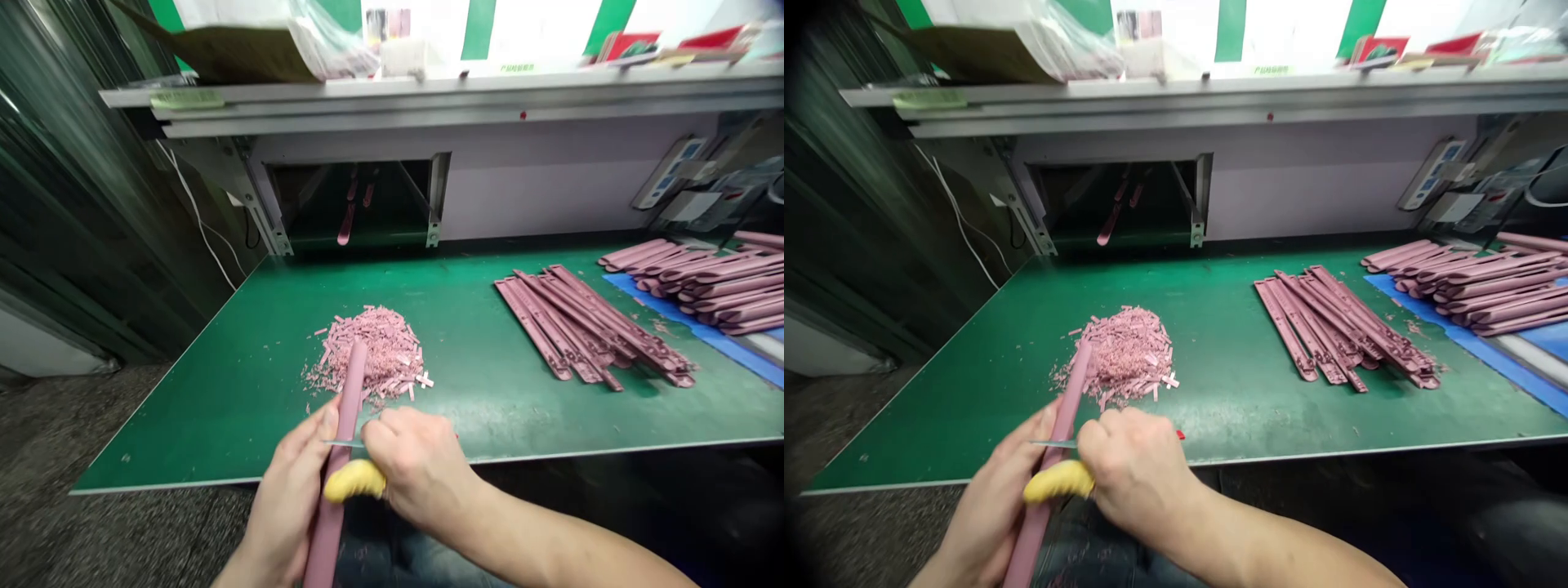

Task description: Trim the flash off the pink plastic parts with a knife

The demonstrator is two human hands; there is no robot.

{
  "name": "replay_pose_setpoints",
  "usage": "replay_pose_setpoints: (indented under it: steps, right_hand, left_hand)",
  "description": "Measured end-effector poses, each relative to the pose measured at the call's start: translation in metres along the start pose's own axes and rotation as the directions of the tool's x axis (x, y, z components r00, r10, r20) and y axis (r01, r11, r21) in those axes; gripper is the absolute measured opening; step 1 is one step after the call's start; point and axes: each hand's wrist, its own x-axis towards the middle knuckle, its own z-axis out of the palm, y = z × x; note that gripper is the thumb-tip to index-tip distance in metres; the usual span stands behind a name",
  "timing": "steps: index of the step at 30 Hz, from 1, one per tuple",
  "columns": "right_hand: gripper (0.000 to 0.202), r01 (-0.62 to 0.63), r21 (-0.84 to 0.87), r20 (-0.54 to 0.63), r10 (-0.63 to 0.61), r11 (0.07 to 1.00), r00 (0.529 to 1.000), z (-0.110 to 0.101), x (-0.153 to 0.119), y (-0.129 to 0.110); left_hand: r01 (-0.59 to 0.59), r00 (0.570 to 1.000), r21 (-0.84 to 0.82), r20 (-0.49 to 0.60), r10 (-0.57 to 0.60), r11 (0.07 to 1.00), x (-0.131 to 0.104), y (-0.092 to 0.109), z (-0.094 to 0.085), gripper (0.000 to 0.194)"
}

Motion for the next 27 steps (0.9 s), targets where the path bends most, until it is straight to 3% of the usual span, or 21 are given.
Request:
replay_pose_setpoints:
  steps: [3,5,8,10,12,15,19,23,27]
  right_hand:
    - [0.023,0.164,0.081,0.090,-0.171,0.983,0.981,0.028,-0.037,-0.039]
    - [0.031,0.260,0.193,0.087,-0.280,0.946,0.956,0.049,-0.066,-0.059]
    - [0.050,0.222,0.393,0.002,-0.242,0.892,0.970,0.064,-0.083,-0.056]
    - [0.062,0.094,0.415,-0.035,-0.087,0.905,0.996,0.055,-0.066,-0.031]
    - [0.074,-0.041,0.405,-0.058,0.070,0.913,0.996,0.033,-0.034,-0.001]
    - [0.079,-0.161,0.303,-0.070,0.191,0.939,0.979,-0.001,0.012,0.034]
    - [0.066,-0.217,0.097,-0.047,0.222,0.971,0.974,-0.011,0.037,0.049]
    - [0.058,-0.183,0.008,-0.011,0.183,0.983,0.983,-0.007,0.036,0.046]
    - [0.054,-0.154,-0.046,0.037,0.156,0.987,0.987,-0.011,0.033,0.044]
  left_hand:
    - [-0.022,1.000,-0.014,-0.010,0.022,1.000,0.026,0.021,0.005,0.030]
    - [-0.049,0.999,-0.048,-0.019,0.048,0.998,0.044,0.033,0.006,0.030]
    - [-0.069,0.997,-0.096,0.027,0.072,0.993,0.054,0.039,0.001,0.031]
    - [-0.030,0.997,-0.082,0.071,0.036,0.996,0.049,0.030,-0.003,0.031]
    - [0.027,0.996,-0.036,0.091,-0.023,0.999,0.038,0.014,-0.006,0.032]
    - [0.101,0.991,0.012,0.091,-0.101,0.995,0.020,-0.010,-0.007,0.036]
    - [0.192,0.981,-0.021,0.047,-0.190,0.981,-0.003,-0.022,-0.003,0.046]
    - [0.221,0.975,-0.162,0.019,-0.221,0.962,-0.009,-0.022,-0.001,0.024]
    - [0.222,0.974,-0.226,0.010,-0.226,0.948,-0.005,-0.023,-0.005,0.024]
